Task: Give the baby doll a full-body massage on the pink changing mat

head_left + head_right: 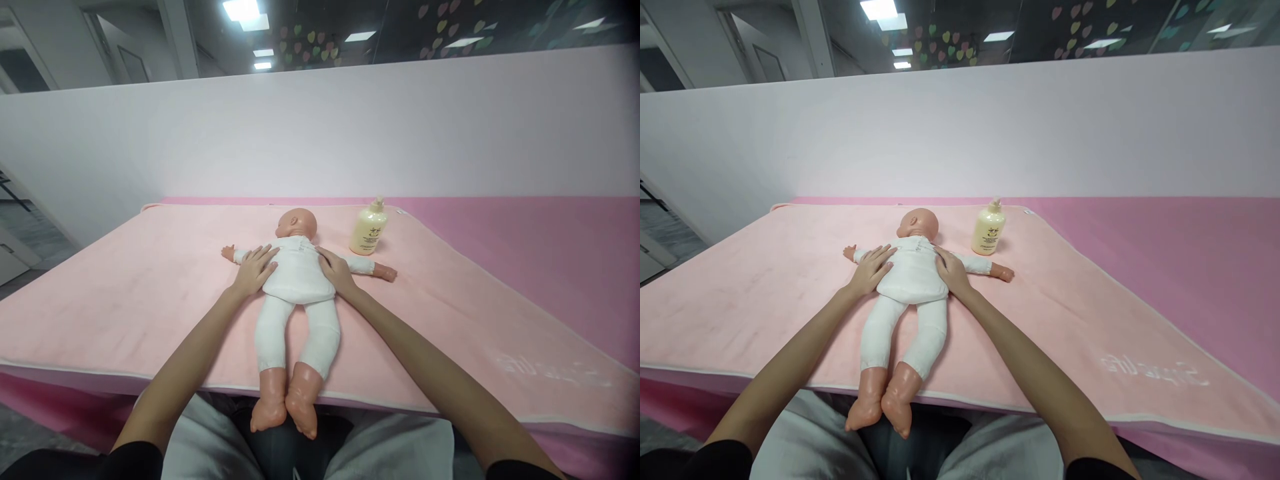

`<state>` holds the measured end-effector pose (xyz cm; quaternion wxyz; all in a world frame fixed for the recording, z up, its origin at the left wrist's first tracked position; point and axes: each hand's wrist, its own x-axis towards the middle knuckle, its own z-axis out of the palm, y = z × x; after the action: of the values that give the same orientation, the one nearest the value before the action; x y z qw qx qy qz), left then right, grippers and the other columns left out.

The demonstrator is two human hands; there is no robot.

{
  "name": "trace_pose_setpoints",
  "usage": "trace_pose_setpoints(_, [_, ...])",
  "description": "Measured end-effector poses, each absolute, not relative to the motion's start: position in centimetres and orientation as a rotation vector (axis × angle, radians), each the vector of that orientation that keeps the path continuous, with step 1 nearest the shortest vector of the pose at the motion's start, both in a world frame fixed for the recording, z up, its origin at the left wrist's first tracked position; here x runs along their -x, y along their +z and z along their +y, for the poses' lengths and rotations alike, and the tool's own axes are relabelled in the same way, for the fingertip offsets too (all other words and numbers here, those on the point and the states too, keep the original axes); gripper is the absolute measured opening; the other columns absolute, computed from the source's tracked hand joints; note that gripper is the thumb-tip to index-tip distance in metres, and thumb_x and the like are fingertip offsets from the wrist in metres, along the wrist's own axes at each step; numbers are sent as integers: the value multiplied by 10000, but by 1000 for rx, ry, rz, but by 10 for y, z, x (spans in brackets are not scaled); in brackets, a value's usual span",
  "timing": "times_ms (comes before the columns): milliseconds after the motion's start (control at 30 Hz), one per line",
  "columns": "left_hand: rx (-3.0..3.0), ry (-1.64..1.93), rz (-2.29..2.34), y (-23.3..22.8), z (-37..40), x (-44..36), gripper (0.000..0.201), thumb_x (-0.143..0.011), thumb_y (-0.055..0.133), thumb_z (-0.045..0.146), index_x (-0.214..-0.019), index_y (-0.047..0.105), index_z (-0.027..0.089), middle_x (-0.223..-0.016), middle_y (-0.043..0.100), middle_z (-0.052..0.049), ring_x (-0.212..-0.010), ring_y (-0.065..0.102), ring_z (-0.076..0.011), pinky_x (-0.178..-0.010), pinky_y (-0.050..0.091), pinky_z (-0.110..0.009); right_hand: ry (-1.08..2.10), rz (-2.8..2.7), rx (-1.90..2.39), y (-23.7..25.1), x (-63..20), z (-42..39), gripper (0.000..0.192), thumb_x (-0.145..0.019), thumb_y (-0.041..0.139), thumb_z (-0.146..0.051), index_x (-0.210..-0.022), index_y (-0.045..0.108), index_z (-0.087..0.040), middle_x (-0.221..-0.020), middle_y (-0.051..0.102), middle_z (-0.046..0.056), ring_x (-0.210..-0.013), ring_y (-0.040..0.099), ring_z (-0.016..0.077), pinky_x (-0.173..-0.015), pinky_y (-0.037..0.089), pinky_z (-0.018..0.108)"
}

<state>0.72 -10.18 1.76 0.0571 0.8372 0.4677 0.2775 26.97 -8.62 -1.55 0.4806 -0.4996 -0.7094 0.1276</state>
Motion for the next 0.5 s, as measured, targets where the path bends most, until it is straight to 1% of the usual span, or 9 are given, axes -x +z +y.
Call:
trace_pose_setpoints(300, [-2539, 836, 1413, 19, -102, -8, 499, -956, 299, 494, -1412, 404, 322, -1504, 370, -17, -1407, 291, -265, -1138, 218, -514, 323, -1720, 1222, -15, -269, -87, 412, -895, 395, -324, -1216, 618, -193, -1276, 607, 59, -1196, 555, 221, -1071, 406, 428])
trace_pose_setpoints(500, [-2536, 831, 1419, 19, -103, -8, 496, -958, 293, 492, -1412, 401, 326, -1505, 368, -10, -1411, 284, -263, -1140, 214, -514, 310, -1733, 1223, -14, -269, -88, 427, -897, 385, -326, -1221, 613, -165, -1273, 607, 80, -1188, 559, 226, -1061, 413, 425])
